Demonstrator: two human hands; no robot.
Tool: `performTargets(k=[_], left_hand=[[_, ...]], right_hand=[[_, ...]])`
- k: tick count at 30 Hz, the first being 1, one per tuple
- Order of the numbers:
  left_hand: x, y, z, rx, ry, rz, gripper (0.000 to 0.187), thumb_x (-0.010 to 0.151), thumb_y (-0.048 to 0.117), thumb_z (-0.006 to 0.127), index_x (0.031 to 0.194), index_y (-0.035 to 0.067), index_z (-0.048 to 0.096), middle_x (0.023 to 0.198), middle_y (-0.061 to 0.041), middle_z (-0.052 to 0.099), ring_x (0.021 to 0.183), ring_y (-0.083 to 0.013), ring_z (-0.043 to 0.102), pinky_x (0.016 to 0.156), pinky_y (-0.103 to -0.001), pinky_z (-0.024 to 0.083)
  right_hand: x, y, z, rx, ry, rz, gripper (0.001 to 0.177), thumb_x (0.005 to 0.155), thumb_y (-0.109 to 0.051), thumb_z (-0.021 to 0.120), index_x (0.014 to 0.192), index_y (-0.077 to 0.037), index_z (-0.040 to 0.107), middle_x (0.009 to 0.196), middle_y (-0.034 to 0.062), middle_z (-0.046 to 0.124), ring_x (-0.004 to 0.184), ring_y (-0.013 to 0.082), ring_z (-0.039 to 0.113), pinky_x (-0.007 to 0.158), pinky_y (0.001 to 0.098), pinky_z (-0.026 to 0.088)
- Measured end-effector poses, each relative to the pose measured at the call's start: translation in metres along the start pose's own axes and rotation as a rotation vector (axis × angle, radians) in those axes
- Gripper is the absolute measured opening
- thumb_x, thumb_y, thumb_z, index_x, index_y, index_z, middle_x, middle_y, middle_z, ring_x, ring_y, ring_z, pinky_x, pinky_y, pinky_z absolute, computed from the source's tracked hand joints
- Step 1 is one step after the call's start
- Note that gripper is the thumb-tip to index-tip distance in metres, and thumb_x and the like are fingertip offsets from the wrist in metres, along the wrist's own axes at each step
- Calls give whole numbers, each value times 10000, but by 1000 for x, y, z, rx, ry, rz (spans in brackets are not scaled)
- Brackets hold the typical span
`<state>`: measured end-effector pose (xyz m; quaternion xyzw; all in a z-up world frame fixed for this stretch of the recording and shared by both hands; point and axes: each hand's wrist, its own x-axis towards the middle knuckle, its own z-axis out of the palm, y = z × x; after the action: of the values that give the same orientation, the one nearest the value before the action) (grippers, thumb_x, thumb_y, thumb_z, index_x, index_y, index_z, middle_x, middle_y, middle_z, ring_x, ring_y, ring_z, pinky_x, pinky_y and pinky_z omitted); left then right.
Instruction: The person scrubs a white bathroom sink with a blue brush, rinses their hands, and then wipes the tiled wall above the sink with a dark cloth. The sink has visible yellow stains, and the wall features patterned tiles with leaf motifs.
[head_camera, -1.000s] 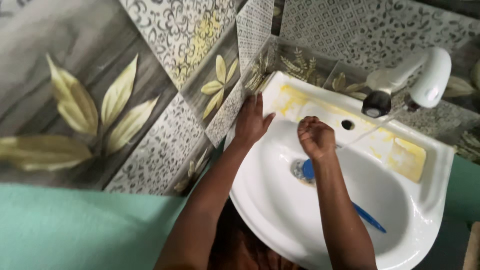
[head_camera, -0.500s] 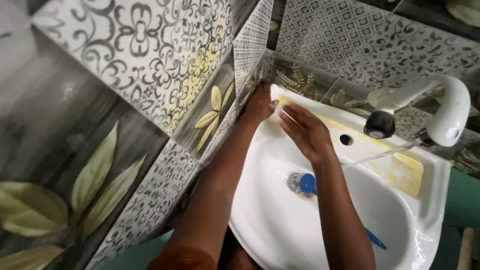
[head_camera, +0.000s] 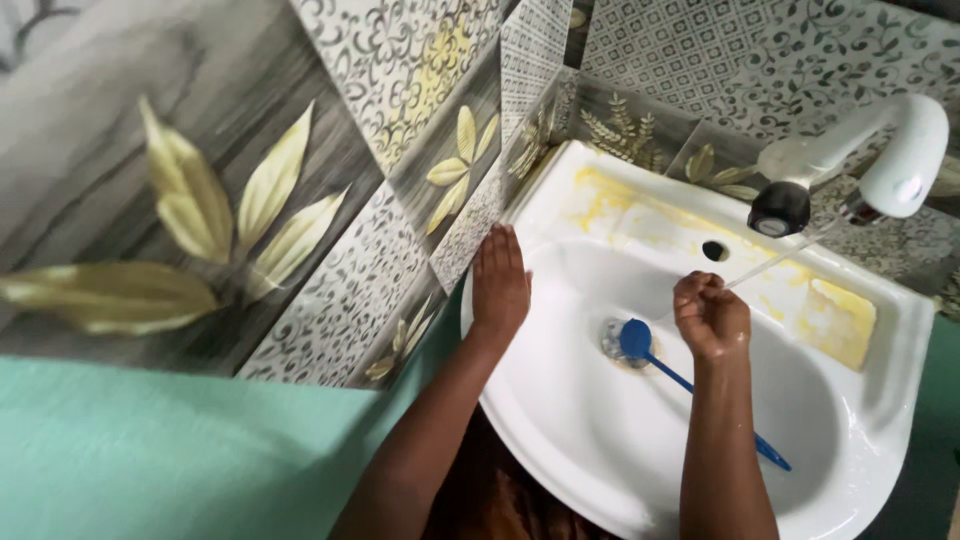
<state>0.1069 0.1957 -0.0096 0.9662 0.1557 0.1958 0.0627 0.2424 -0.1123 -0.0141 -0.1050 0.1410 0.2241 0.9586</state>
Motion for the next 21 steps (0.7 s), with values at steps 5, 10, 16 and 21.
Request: performTargets(k=[5,10,16,21], left_hand=[[-31,15,-35,404,-148,-34,807,953,311,610,1606,44,218,1655,-241,192,1460,-442,301,1155,-582,299],[-53,37,-106,87,-745,-144,808,976,430,605,1599,94,217,1705,-229,-6,1485,-592,127,1125,-684,245],[-34,36,-89,-232,-363,91,720,965,398,665,1507,3,403,1669,-249,162,1581,-443,160,1260,-579,149],[27,30,-22,-207,-74,198,783,910,342,684,1530,-21,374,1665,-249,204,1554,-412,205,1236,-526,173]], right_hand=[[-4,5,13,120,44,9,172,918,71,397,826,-6,521,860,166,587,808,262,617,755,336,568],[6,11,14,86,53,-18,134,958,32,429,864,9,521,871,174,597,791,264,601,756,331,568],[35,39,-1,21,-13,90,146,895,88,406,856,-13,505,857,141,581,799,247,599,745,339,543],[67,71,48,-90,29,102,115,937,65,476,1001,81,571,994,198,648,950,294,664,942,358,591]])
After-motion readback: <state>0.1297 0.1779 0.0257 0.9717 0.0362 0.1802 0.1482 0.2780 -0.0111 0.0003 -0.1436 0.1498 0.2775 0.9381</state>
